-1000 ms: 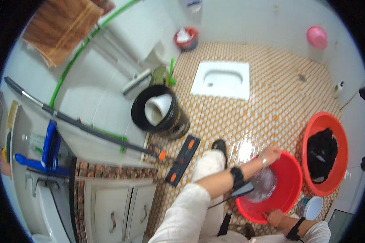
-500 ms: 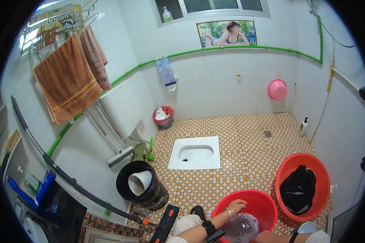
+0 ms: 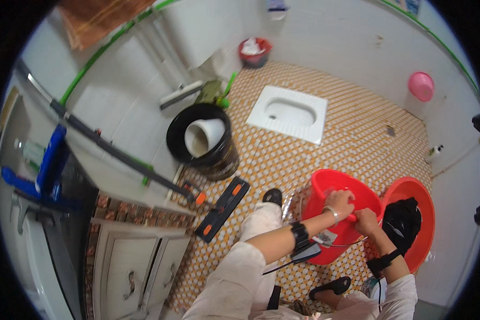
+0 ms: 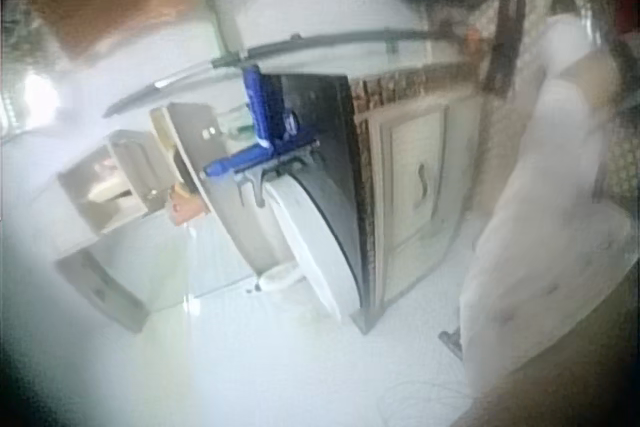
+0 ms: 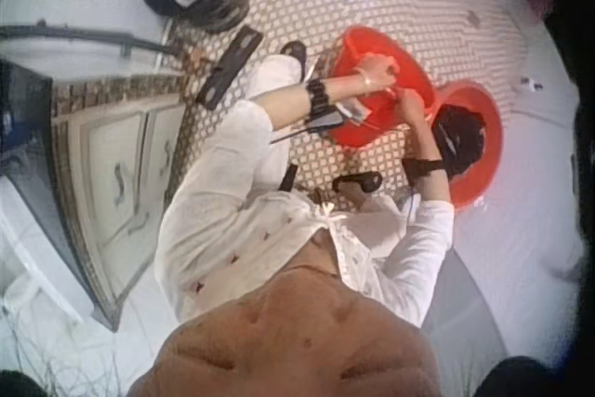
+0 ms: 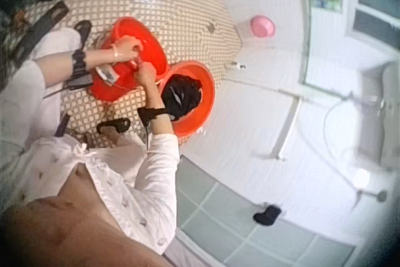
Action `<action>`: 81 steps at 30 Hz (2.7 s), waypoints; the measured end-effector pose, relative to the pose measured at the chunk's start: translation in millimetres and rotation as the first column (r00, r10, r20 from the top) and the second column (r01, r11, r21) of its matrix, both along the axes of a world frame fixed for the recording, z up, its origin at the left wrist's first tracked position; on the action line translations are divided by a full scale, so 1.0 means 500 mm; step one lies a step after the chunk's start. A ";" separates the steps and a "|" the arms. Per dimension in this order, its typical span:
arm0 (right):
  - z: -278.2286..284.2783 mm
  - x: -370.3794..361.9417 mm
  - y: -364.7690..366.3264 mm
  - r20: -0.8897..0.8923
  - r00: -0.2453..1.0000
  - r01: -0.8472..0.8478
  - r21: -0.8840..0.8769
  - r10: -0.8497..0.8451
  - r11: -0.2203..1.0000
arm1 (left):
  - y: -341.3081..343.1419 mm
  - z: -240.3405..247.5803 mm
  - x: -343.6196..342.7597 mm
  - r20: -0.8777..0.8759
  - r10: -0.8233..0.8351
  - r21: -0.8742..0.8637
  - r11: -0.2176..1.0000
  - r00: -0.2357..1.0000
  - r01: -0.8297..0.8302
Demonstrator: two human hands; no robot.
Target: The person washes dark clothing by hand in a red basin, scrubbing and rinsing the items. They then pour out the soapy water and refill the basin with fresh water from a tap to continue rinsing the clothes.
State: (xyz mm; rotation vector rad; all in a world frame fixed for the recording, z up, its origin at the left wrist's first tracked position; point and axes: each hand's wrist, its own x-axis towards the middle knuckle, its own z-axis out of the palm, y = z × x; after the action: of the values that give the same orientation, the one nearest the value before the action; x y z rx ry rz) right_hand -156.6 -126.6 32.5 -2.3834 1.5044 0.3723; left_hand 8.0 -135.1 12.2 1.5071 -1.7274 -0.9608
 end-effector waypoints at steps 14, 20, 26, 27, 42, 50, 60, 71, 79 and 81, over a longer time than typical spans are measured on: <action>-0.093 0.025 0.009 0.452 0.889 -0.062 -0.052 0.079 0.997 | -0.006 0.043 -0.042 0.188 -0.038 0.261 0.965 0.981 -0.013; -0.028 0.095 -0.180 -0.063 0.981 -0.192 -0.193 0.184 0.962 | -0.020 0.054 0.052 -0.062 0.342 -0.271 0.898 0.938 -0.346; -0.039 0.148 -0.269 -0.121 0.989 -0.107 -0.161 0.088 0.981 | -0.030 0.060 0.105 -0.193 0.324 0.039 0.946 0.926 -0.322; -0.046 0.134 -0.270 -0.070 0.995 -0.086 -0.192 0.074 0.978 | -0.031 0.062 0.105 -0.197 0.307 0.049 0.952 0.931 -0.303; 0.014 -0.008 -0.048 0.073 0.997 -0.016 -0.188 0.030 0.982 | -0.013 0.047 0.075 -0.140 0.246 0.042 0.969 0.959 -0.242; -0.035 0.104 -0.222 0.026 0.999 -0.021 -0.167 0.025 0.986 | -0.035 0.056 0.101 -0.228 0.260 0.074 0.966 0.939 -0.249; -0.047 0.136 -0.244 0.026 0.998 -0.058 -0.195 0.065 0.979 | -0.048 0.053 0.099 -0.184 0.302 0.123 0.951 0.935 -0.283; 0.009 0.027 -0.155 0.050 0.994 -0.097 -0.060 0.100 0.994 | -0.056 0.055 0.093 -0.177 0.248 0.110 0.967 0.952 -0.231; -0.064 0.121 -0.325 -0.033 0.994 -0.104 -0.092 0.102 0.990 | -0.076 0.048 0.091 -0.171 0.278 0.051 0.960 0.945 -0.274; -0.078 0.145 -0.356 -0.012 0.996 -0.094 -0.105 0.093 0.990 | -0.081 0.049 0.091 -0.176 0.288 0.051 0.958 0.941 -0.283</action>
State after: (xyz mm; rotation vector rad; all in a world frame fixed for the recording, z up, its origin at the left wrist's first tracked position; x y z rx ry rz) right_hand -84.3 -304.8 -6.7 -2.5443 1.4526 0.3304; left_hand 53.3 -175.4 36.7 1.5804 -1.3289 -0.9370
